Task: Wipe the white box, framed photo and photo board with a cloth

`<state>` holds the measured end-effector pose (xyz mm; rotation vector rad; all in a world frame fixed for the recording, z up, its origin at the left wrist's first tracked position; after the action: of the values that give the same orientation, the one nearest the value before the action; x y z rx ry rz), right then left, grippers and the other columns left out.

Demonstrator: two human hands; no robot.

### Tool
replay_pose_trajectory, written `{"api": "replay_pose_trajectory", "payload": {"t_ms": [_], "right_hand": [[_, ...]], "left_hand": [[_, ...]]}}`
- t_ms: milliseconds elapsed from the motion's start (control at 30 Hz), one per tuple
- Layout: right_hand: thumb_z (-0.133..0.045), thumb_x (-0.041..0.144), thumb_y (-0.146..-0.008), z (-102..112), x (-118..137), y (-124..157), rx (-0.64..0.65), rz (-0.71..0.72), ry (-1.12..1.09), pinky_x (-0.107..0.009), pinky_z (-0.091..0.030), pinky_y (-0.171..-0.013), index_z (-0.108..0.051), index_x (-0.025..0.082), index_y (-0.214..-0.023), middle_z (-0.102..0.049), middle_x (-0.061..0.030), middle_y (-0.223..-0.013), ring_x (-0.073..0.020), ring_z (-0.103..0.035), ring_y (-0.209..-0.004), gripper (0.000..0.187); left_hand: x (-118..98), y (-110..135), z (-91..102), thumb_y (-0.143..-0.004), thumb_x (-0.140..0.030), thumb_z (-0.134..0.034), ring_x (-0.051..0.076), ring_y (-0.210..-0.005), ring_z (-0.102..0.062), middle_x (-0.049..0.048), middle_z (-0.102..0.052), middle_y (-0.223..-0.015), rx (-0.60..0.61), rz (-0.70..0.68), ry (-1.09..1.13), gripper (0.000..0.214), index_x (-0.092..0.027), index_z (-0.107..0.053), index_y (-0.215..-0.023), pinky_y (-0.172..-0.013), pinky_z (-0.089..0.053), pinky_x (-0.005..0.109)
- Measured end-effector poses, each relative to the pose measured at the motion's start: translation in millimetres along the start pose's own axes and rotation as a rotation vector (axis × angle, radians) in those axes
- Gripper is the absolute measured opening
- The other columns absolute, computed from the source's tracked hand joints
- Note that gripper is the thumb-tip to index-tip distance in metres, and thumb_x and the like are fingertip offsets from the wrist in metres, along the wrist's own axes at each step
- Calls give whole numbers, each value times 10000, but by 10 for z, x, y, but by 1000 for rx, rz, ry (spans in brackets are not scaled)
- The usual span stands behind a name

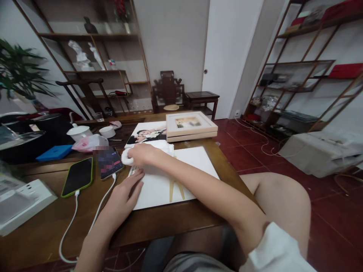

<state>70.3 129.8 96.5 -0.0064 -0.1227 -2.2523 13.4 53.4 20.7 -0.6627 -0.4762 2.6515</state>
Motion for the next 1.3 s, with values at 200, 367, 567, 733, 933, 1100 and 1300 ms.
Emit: {"api": "replay_pose_trajectory", "payload": {"t_ms": [200, 367, 567, 733, 933, 1100, 1300], "right_hand": [[-455, 86, -786, -26, -471, 404, 58, -128, -2, -269, -365, -600, -649, 156, -996, -642, -132, -1022, -220, -602, -805, 294], [-423, 54, -755, -102, -998, 1012, 41, -243, 5, -261, -320, -565, -633, 151, -886, -644, -93, -855, -205, -569, -736, 266], [-406, -10, -668, -229, -1200, 1375, -24, -294, 26, -265, -307, -605, -595, 147, -811, -633, -91, -810, -213, -549, -776, 285], [-416, 3, -655, -321, -1145, 1277, -59, -256, 40, -273, -286, -612, -582, 166, -783, -631, -82, -799, -221, -551, -789, 265], [-410, -4, -597, -282, -1009, 1401, -34, -217, 28, -271, -290, -597, -566, 175, -702, -601, -66, -708, -214, -546, -728, 260], [-422, 2, -591, -213, -498, 1912, 81, -175, -74, -256, -332, -630, -603, 195, -756, -603, -63, -770, -210, -557, -772, 312], [-415, -2, -627, -193, -385, 2169, 211, -262, -203, -253, -362, -631, -634, 240, -840, -595, -42, -849, -191, -564, -763, 389]], "left_hand": [[-20, -8, 8, -885, -289, -380, 266, -1239, -482, 182, -567, -1279, 17, 24, 20, 391, -96, -596, -1147, -1030, -392, 460], [-34, -13, 9, -883, -271, -376, 274, -1248, -470, 193, -567, -1274, 20, 38, 22, 395, -75, -596, -1147, -1031, -389, 473], [-32, -14, 16, -878, -268, -395, 272, -1229, -491, 183, -582, -1259, -3, 20, 24, 372, -94, -607, -1130, -1019, -402, 478], [-21, -22, 18, -874, -276, -394, 273, -1216, -506, 201, -587, -1246, -8, 18, 25, 398, -54, -616, -1118, -1030, -397, 447], [-6, -17, 19, -874, -292, -381, 269, -1214, -509, 204, -582, -1249, -9, 25, 10, 427, -37, -616, -1122, -1034, -393, 438], [-39, -22, 22, -874, -282, -376, 279, -1216, -505, 214, -579, -1248, -3, 28, -7, 433, -22, -612, -1128, -1034, -391, 451], [-64, -24, 27, -877, -278, -370, 287, -1208, -513, 220, -581, -1243, -1, 20, -9, 433, -16, -613, -1121, -1018, -407, 468]]}}
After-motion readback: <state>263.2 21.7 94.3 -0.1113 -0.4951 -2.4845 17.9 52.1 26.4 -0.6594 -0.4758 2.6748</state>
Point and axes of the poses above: each hand's wrist, its own y-axis away from the middle knuckle, its own z-axis out of the back of the hand, x = y × z, the point moved 6 cm from there along -y, towards the middle knuckle
